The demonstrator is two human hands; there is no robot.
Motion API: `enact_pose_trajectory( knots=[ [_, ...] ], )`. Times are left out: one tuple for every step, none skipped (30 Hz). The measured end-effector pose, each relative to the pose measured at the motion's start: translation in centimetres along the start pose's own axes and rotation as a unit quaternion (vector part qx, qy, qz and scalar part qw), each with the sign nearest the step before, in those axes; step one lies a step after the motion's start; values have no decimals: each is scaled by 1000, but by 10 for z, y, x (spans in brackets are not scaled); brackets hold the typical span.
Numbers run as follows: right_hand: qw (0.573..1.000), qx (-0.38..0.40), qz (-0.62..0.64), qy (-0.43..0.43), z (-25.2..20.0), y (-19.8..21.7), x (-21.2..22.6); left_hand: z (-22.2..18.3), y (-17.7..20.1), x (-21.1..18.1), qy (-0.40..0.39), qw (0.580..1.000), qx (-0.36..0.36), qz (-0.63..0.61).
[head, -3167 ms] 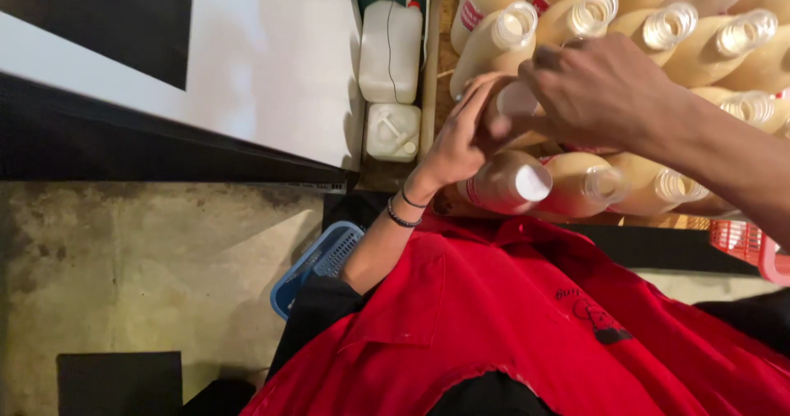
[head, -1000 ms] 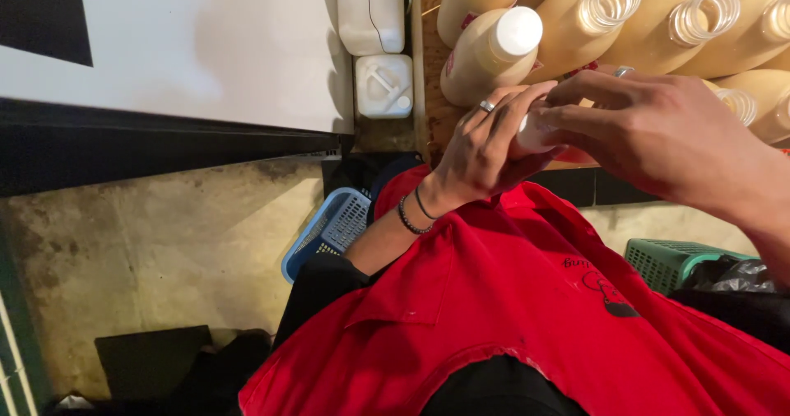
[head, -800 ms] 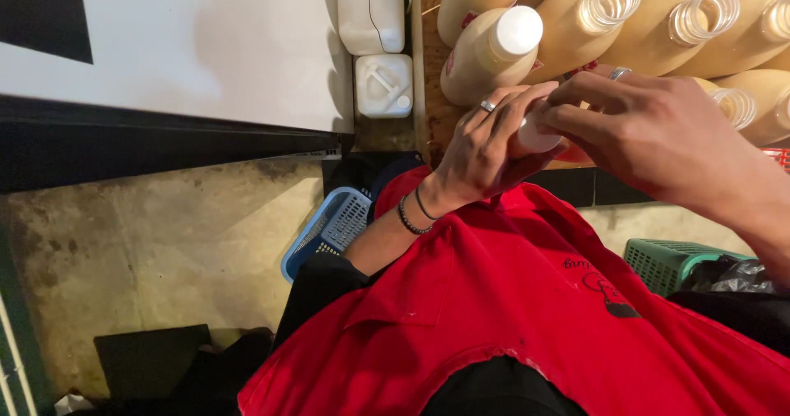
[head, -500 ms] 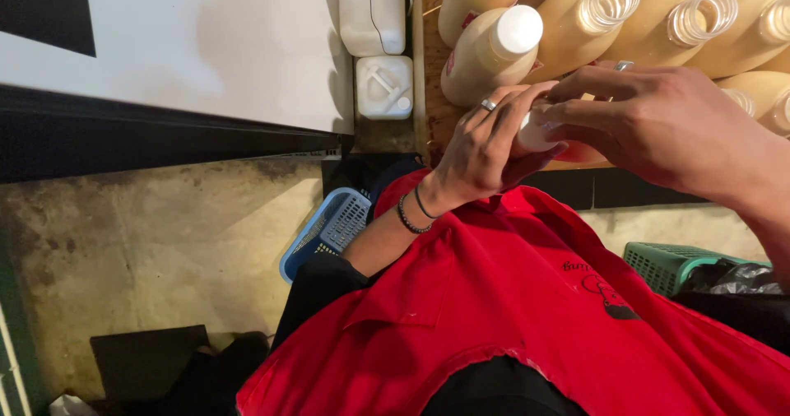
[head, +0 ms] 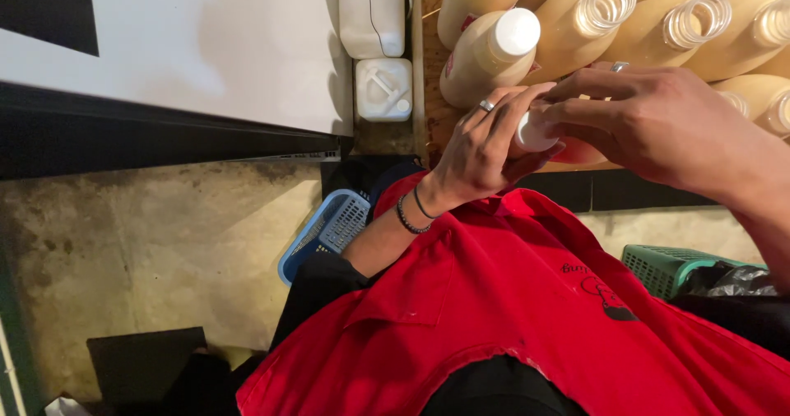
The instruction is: Capping filled bottles with plastic lids from a basket
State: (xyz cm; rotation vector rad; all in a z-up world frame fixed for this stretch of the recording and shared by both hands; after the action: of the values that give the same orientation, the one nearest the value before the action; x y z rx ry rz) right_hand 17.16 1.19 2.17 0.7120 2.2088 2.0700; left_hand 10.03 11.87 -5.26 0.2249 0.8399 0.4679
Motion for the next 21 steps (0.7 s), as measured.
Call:
enact_pose_trajectory(
  knots=[
    [1000,0,0,0,0,-4,-1,-1,-1,1,0,1000,0,0],
    [1000,-15,-15,4,1,-5,-2,-1,-1,1,-2,1000,-3,-1],
    [999,-30,-30,8,1,-6,-2,-2,0,1,-4,1000,-5,-3],
    [999,-29,-30,10,2,-7,-1,-3,-1,2,-3,1000,-7,-2],
    [999,-35,-33,12,2,-7,0,-3,-1,2,-3,1000,-8,1],
    [998,-42,-37,12,2,-6,0,-3,-2,3,-6,1000,-9,4],
    [998,-42,-38,14,2,-5,-1,-2,0,2,-6,1000,-11,5],
    [999,-42,-20,22,1,-4,-1,-1,1,1,-8,1000,-11,9],
    [999,-42,-2,30,0,-2,-1,0,1,-1,-10,1000,-11,12],
    [999,-42,-3,30,1,1,2,0,1,-1,-11,1000,-12,12],
    [999,-34,25,19,2,3,3,0,0,0,-9,1000,-9,12],
    [998,-26,54,8,4,4,3,-1,-1,0,-6,1000,-6,13],
    [998,-25,54,9,5,2,4,0,-1,-1,-5,1000,-6,13],
    [999,-28,28,0,6,1,4,1,1,-2,-4,1000,-15,10],
    [1000,-30,2,-9,7,-1,3,2,3,-3,-4,1000,-23,7],
    [1000,-29,3,-9,8,-2,6,1,3,-2,-2,1000,-23,7],
    [999,-38,-3,-9,9,-1,8,0,2,-1,-3,1000,-19,0],
    [999,-47,-10,-7,10,1,10,0,2,0,-5,1000,-17,-4],
    [999,-47,-11,-4,11,-1,11,-2,2,2,-4,1000,-19,-2],
    [997,-65,-33,1,10,0,13,-4,-1,4,-4,1000,-13,-3],
    [995,-83,-55,6,9,0,16,-7,-3,5,-3,1000,-7,-5]
  ],
)
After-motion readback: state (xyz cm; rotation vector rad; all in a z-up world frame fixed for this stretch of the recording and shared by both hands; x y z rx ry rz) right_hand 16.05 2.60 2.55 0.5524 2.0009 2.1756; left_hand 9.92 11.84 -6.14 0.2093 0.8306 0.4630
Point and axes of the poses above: each hand's wrist, its own z-axis towards the middle knuckle, its own y-axis out of the back of the hand, x = y × z, the point moved 8 cm from there along z, towards the middle knuckle, and after that the axes turned 3 degrees about -y, right-handed, at the moved point
